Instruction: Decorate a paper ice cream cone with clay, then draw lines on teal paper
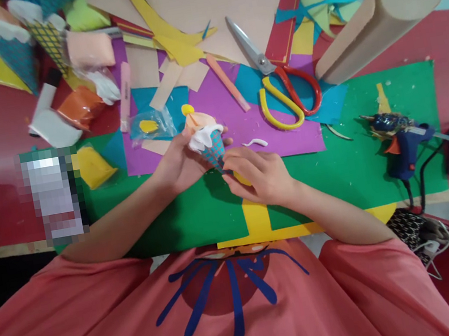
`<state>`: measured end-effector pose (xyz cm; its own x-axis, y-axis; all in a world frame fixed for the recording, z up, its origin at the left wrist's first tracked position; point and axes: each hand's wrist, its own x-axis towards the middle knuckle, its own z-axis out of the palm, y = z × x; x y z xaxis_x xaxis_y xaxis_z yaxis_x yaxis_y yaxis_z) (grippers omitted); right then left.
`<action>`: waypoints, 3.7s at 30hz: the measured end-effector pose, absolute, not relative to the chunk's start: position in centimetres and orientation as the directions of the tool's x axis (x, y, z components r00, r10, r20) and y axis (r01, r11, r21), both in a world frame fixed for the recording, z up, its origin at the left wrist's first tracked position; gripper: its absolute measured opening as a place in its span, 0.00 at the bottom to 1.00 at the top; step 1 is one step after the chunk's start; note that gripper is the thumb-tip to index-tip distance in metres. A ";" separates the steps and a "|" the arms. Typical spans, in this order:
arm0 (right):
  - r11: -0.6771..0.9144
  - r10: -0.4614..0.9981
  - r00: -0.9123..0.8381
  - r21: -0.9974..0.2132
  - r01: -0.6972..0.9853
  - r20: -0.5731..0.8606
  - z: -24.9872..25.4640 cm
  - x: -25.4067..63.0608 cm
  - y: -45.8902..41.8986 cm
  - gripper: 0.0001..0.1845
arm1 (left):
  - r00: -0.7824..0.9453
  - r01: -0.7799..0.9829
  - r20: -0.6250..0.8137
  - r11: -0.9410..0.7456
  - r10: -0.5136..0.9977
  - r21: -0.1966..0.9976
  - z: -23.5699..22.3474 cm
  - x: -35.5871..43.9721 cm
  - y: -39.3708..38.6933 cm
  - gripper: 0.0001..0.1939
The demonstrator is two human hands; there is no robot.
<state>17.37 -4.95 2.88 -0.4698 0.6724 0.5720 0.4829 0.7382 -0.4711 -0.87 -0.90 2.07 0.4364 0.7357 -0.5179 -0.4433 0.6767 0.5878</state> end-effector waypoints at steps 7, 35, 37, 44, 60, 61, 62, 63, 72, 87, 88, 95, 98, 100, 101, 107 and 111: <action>0.574 0.819 -0.416 -0.548 0.609 0.395 2.3 17.5 -5.0 0.12 | 0.446 -0.505 -0.489 0.662 0.749 0.554 2.5 -0.8 -0.6 0.18; 0.740 0.672 -0.533 -0.439 0.510 0.513 2.6 17.5 -5.0 0.08 | 0.463 -0.366 -0.479 0.653 0.746 0.663 1.6 -0.8 -1.4 0.20; 0.739 0.673 -0.532 -0.441 0.509 0.514 2.7 17.4 -5.0 0.07 | 0.464 -0.365 -0.476 0.651 0.747 0.665 1.5 -0.8 -1.4 0.20; 0.743 0.667 -0.530 -0.409 0.531 0.523 2.9 17.2 -4.9 0.05 | 0.476 -0.397 -0.448 0.639 0.757 0.659 1.5 -0.8 -1.4 0.22; 0.735 0.675 -0.540 -0.394 0.552 0.502 3.1 17.1 -4.8 0.06 | 0.478 -0.393 -0.445 0.638 0.757 0.662 1.6 -0.8 -1.2 0.29; 0.735 0.675 -0.538 -0.396 0.551 0.505 3.1 17.1 -4.8 0.06 | 0.481 -0.394 -0.445 0.640 0.755 0.660 1.6 -0.8 -1.2 0.29; 0.736 0.674 -0.537 -0.397 0.549 0.507 3.1 17.1 -4.8 0.06 | 0.483 -0.395 -0.445 0.641 0.754 0.658 1.6 -0.8 -1.2 0.29; 0.736 0.674 -0.537 -0.397 0.548 0.507 3.1 17.1 -4.8 0.06 | 0.483 -0.396 -0.444 0.641 0.754 0.658 1.7 -0.8 -1.2 0.29; 0.746 0.661 -0.547 -0.367 0.556 0.515 3.1 17.1 -4.8 0.07 | 0.479 -0.369 -0.463 0.650 0.745 0.665 1.5 -0.8 -1.1 0.28; 0.797 0.600 -0.542 -0.375 0.474 0.588 2.6 17.1 -5.1 0.04 | 0.494 -0.386 -0.443 0.646 0.748 0.659 1.5 -0.9 -1.0 0.22; 0.799 0.597 -0.535 -0.389 0.458 0.597 2.6 17.2 -5.1 0.04 | 0.499 -0.390 -0.445 0.651 0.744 0.651 1.5 -0.9 -0.9 0.21; 0.748 0.661 -0.483 -0.457 0.481 0.574 2.7 17.2 -5.0 0.05 | 0.471 -0.369 -0.471 0.651 0.746 0.663 1.5 -0.9 -1.0 0.18; 0.739 0.672 -0.483 -0.471 0.481 0.561 2.8 17.1 -4.9 0.06 | 0.481 -0.370 -0.460 0.648 0.747 0.666 1.4 -0.8 -1.1 0.18; 0.738 0.673 -0.483 -0.476 0.478 0.560 2.8 17.1 -4.9 0.07 | 0.486 -0.378 -0.449 0.643 0.750 0.666 1.4 -0.8 -1.2 0.19; 0.734 0.678 -0.481 -0.481 0.479 0.555 2.8 17.1 -4.9 0.07 | 0.487 -0.382 -0.445 0.641 0.752 0.666 1.4 -0.8 -1.2 0.20; 0.701 0.713 -0.500 -0.475 0.532 0.492 3.0 17.1 -5.0 0.08 | 0.452 -0.368 -0.473 0.641 0.756 0.673 1.2 -0.9 -1.3 0.22; 0.703 0.711 -0.508 -0.490 0.515 0.486 3.0 17.1 -4.9 0.10 | 0.448 -0.345 -0.477 0.638 0.757 0.689 1.1 -0.9 -1.3 0.23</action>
<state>17.13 -4.91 2.99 -0.5076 0.7113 0.4862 0.5154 0.7029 -0.4903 -0.88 -1.30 1.14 0.4476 0.7566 -0.4767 -0.3449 0.6379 0.6886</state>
